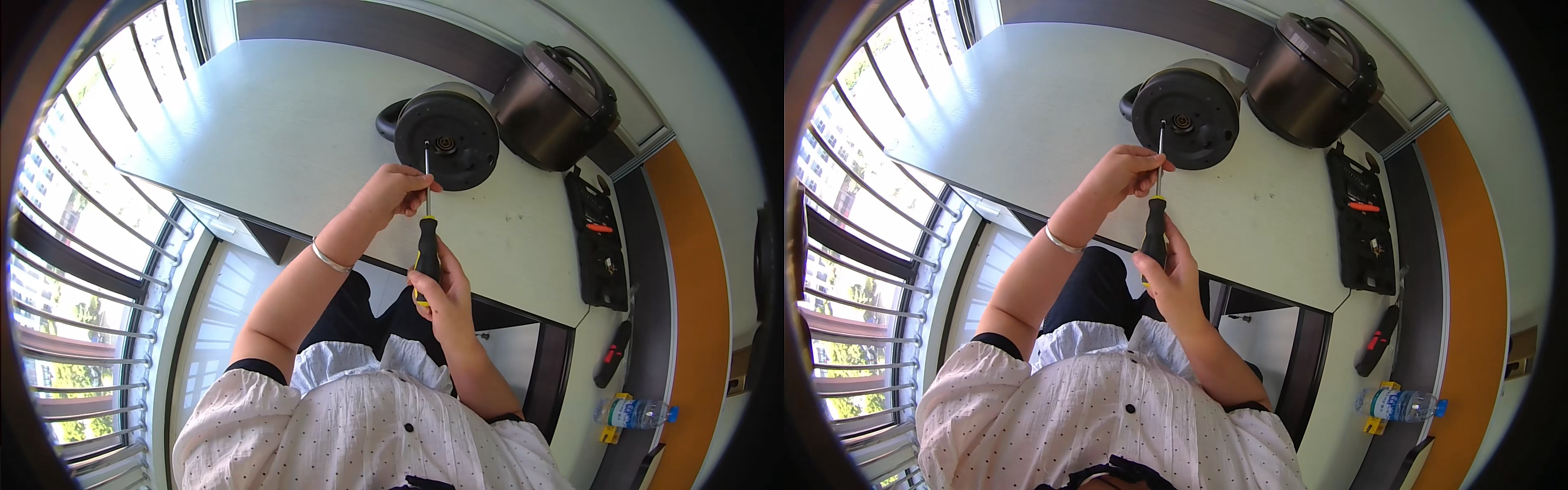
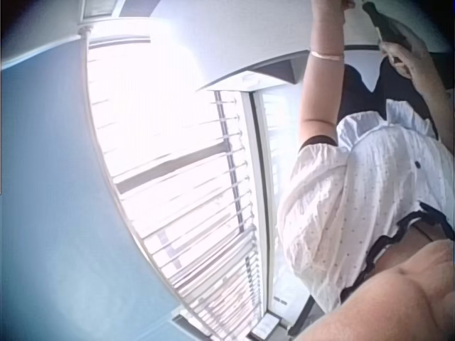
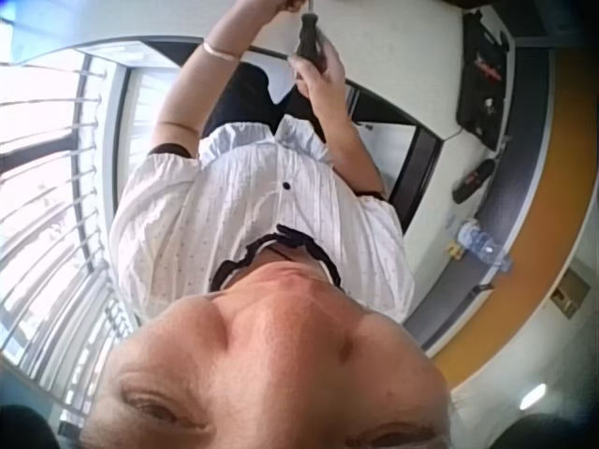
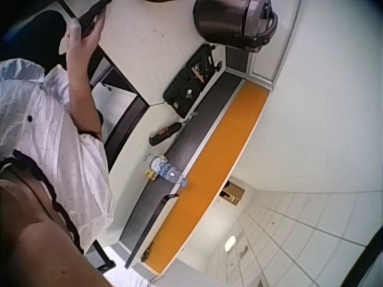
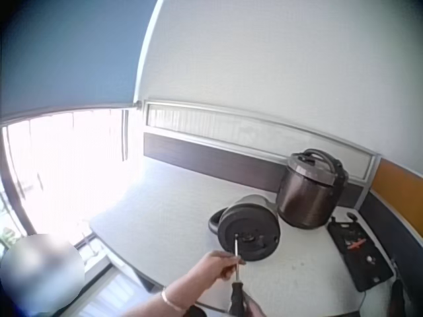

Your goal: The person uses a screwdriver to remove screws from the base of an electric kettle, then detaches the base cover to expose the internal components. The person handles the kettle and base parts on a table.

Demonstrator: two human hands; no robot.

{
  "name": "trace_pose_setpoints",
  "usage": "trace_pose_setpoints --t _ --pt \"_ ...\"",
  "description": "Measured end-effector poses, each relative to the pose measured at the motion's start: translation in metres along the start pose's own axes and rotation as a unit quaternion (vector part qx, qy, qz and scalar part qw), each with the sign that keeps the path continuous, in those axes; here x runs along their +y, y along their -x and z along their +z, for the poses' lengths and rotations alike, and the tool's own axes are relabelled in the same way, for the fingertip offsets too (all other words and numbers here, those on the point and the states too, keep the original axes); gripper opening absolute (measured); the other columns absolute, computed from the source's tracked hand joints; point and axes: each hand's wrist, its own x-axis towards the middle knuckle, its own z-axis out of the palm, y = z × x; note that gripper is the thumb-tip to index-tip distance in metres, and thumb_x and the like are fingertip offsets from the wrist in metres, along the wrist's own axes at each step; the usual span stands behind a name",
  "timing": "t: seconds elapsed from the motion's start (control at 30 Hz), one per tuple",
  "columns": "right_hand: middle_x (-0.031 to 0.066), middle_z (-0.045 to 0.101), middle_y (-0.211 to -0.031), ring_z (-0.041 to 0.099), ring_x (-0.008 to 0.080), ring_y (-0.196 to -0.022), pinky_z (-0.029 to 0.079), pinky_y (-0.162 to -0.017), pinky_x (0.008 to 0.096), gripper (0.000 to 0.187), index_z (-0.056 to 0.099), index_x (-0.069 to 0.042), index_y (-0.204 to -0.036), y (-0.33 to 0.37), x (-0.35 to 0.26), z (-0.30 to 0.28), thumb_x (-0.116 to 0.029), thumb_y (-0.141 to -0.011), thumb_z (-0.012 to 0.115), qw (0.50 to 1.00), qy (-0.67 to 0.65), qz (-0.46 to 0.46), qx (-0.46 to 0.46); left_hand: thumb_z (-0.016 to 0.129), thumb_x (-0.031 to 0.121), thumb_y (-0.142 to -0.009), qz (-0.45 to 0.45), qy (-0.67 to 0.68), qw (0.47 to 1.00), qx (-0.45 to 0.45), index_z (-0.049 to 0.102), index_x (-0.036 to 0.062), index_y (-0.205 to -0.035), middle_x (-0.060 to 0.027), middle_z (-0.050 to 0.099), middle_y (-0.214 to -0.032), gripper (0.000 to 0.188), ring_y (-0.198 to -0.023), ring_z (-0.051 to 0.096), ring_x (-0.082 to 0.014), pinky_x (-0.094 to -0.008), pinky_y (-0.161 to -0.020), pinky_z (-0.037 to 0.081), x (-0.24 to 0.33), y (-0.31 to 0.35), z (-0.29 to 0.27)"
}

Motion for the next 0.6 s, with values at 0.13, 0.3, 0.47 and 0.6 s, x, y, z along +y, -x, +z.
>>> trace_pose_setpoints --t 0.13,0.3,0.47,0.6 --pt "0.0138 0.054 -0.110 0.054 0.0131 -0.094 0.044 -0.083 0.0240 0.067 0.027 0.012 -0.136 0.000 0.011 0.004 -0.004 -0.081 0.062 0.992 0.064 -0.110 0.019 0.051 0.015 -0.093 -0.006 -0.008 1.000 -0.009 0.063 -0.0085 -0.092 -0.0024 0.048 -0.062 0.026 -0.051 0.045 -0.0103 -0.0244 -0.047 0.036 0.004 0.002 0.002" --pt "0.0174 0.053 -0.116 0.055 0.0142 -0.095 0.044 -0.082 0.0232 0.062 0.030 0.013 -0.134 0.003 0.013 0.003 -0.002 -0.081 0.059 0.972 0.170 -0.161 0.038 0.053 0.019 -0.092 -0.017 -0.030 0.999 -0.010 0.064 -0.0062 -0.090 -0.0045 0.053 -0.064 0.028 -0.054 0.050 -0.0112 -0.0238 -0.051 0.042 0.003 0.002 -0.002" --pt "0.0147 0.054 -0.115 0.053 0.0097 -0.088 0.044 -0.076 0.0204 0.061 0.032 0.012 -0.134 0.010 0.013 -0.003 -0.001 -0.081 0.059 0.979 0.138 -0.146 0.035 0.059 0.019 -0.088 0.046 -0.150 0.981 0.114 0.064 -0.0056 -0.086 -0.0081 0.059 -0.069 0.025 -0.054 0.058 -0.0146 -0.0249 -0.050 0.049 0.004 0.001 -0.002" --pt "0.0097 0.055 -0.112 0.048 0.0047 -0.078 0.041 -0.068 0.0178 0.061 0.033 0.009 -0.135 0.011 0.018 -0.011 0.000 -0.081 0.059 0.987 0.097 -0.127 0.036 0.063 0.014 -0.085 0.067 -0.152 0.976 0.145 0.062 -0.0071 -0.088 -0.0107 0.062 -0.072 0.022 -0.057 0.062 -0.0173 -0.0277 -0.051 0.054 0.005 -0.003 -0.005"
